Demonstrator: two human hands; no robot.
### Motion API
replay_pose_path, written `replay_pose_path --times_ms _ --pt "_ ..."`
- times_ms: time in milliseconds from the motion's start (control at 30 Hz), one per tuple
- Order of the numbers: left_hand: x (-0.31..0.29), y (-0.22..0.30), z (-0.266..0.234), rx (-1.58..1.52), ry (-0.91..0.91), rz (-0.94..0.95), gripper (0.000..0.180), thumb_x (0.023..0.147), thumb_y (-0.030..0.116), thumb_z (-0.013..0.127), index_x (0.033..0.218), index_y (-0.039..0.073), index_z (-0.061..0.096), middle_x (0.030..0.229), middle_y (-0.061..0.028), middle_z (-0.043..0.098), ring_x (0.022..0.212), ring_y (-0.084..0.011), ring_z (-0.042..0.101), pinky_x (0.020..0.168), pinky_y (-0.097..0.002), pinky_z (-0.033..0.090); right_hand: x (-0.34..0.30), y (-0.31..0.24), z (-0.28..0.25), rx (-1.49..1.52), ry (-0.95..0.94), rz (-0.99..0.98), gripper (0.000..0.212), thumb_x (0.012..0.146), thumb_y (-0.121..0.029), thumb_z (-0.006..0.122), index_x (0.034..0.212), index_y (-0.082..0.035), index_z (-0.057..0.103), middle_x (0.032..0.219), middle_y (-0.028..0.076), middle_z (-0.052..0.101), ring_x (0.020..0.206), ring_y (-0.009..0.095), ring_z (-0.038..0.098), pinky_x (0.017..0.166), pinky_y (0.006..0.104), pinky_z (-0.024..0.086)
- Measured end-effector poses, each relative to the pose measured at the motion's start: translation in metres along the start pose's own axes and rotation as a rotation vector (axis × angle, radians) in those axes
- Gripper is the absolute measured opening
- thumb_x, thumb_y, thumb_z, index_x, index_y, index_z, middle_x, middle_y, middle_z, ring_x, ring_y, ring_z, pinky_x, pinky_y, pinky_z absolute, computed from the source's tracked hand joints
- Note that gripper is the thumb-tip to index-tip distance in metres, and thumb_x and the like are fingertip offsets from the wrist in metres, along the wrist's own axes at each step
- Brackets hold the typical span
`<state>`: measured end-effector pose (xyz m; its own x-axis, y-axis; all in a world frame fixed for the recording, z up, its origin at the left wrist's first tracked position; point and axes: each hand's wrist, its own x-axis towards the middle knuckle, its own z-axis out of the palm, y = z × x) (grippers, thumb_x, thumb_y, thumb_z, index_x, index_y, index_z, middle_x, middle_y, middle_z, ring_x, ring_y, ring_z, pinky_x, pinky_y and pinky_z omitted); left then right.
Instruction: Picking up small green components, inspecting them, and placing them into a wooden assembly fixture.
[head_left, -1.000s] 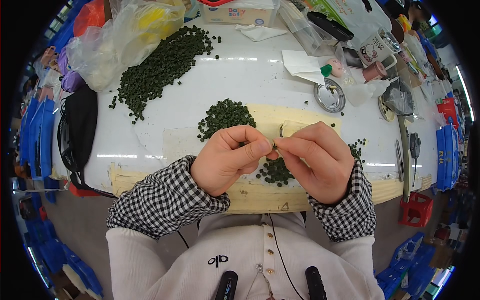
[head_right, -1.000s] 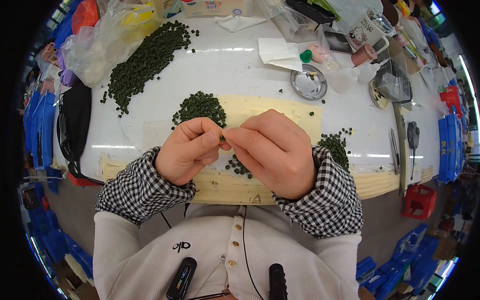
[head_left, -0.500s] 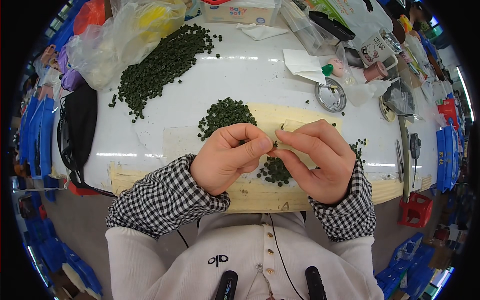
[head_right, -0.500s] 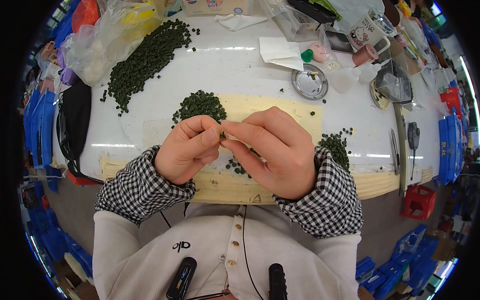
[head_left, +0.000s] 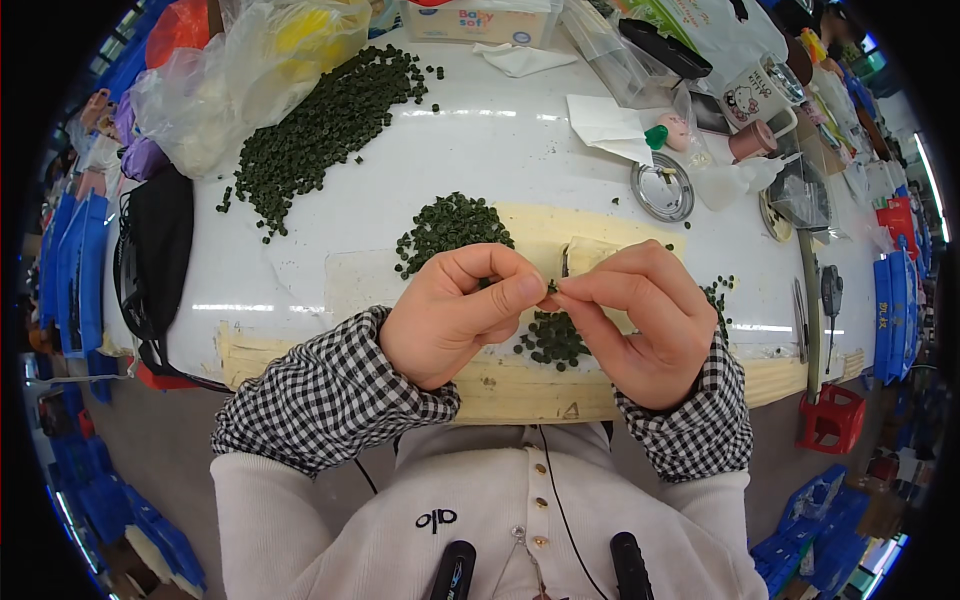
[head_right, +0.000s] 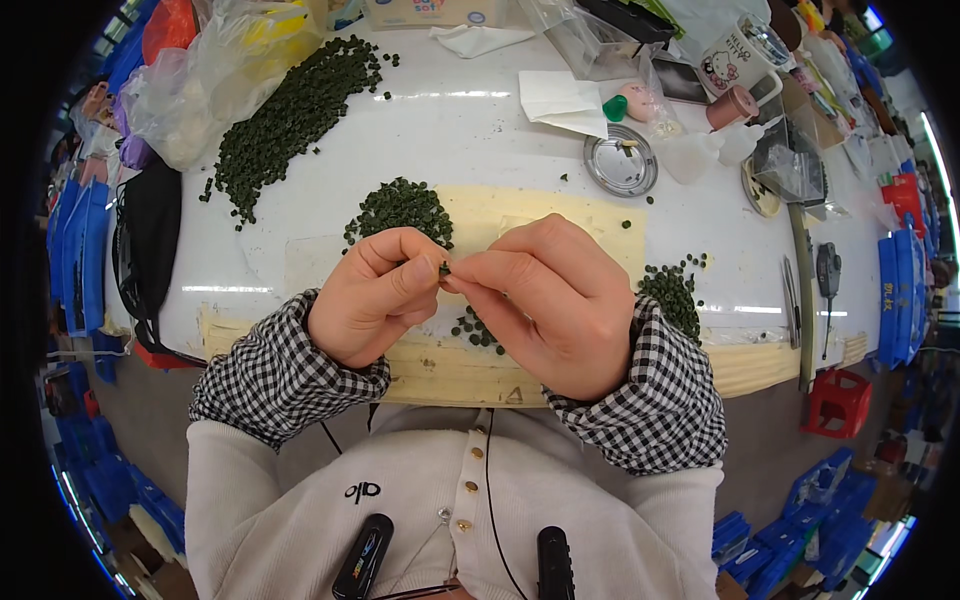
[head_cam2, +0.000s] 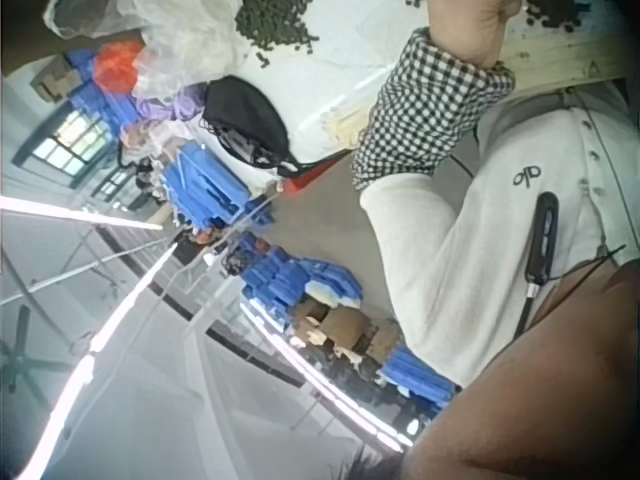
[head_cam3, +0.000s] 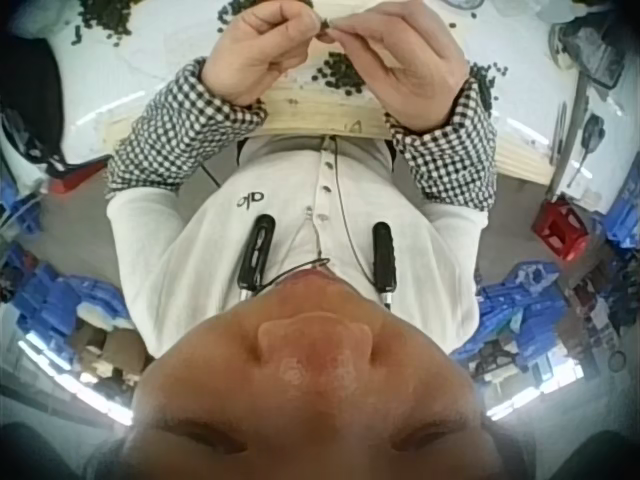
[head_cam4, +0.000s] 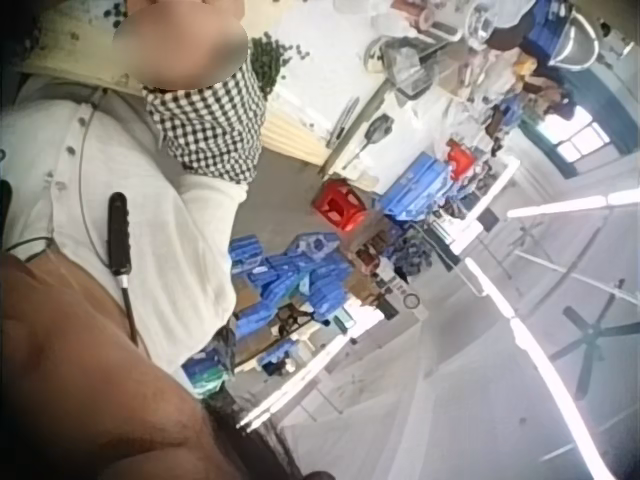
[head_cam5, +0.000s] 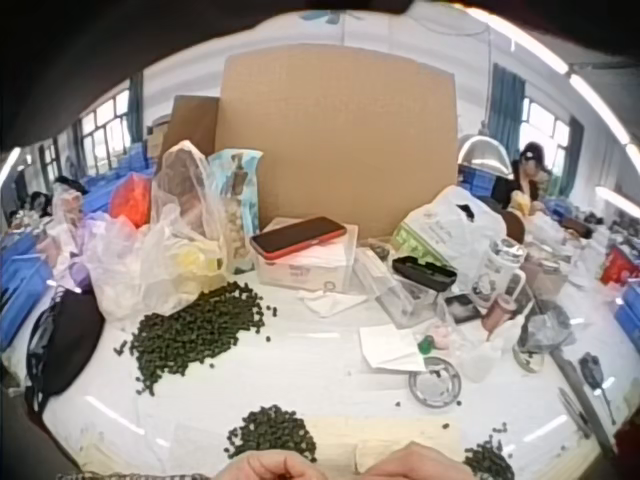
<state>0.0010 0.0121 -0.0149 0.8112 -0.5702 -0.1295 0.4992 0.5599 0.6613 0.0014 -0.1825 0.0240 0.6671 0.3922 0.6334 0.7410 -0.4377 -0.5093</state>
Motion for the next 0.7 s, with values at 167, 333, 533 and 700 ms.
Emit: replay_pose_path --times_ms 167,333,533,700 --pt "-0.0003 0.0006 0.0009 0.003 -0.002 0.001 0.012 0.092 0.015 0.059 0.092 0.003 0.061 0.081 -0.0035 0.063 0.053 -0.0029 0.036 0.048 -0.0182 0.03 -0.0005 0.0006 -0.0003 0.007 -0.007 -0.005 0.025 0.063 0.004 0.075 0.086 -0.001 0.066 0.077 0.007 0.057 0.067 0.02 0.057 0.055 0.0285 0.046" --pt "-0.001 0.0022 0.003 0.058 0.036 -0.019 0.014 0.093 0.016 0.059 0.09 0.003 0.062 0.074 0.0 0.06 0.052 -0.0027 0.036 0.047 -0.0186 0.029 0.002 -0.0008 -0.001 0.013 -0.016 0.013 0.026 0.065 0.004 0.074 0.089 -0.001 0.066 0.08 0.008 0.058 0.068 0.02 0.058 0.057 0.0288 0.047" --pt "-0.0021 0.0012 -0.0001 0.051 0.033 -0.006 0.015 0.093 0.017 0.059 0.091 0.002 0.063 0.072 0.0014 0.06 0.051 -0.002 0.034 0.046 -0.0181 0.027 0.0022 0.0006 0.0011 0.067 -0.062 0.035 0.027 0.068 0.005 0.073 0.094 -0.001 0.067 0.081 0.008 0.059 0.07 0.021 0.058 0.059 0.0288 0.048" --pt "-0.0001 0.0062 0.0044 0.127 0.081 -0.004 0.015 0.091 0.015 0.061 0.095 0.001 0.066 0.076 -0.0005 0.064 0.052 -0.0014 0.036 0.045 -0.0175 0.027 -0.0006 0.0016 0.0003 0.026 -0.053 0.054 0.027 0.069 0.005 0.072 0.095 -0.001 0.067 0.081 0.008 0.059 0.07 0.02 0.059 0.059 0.0287 0.048"
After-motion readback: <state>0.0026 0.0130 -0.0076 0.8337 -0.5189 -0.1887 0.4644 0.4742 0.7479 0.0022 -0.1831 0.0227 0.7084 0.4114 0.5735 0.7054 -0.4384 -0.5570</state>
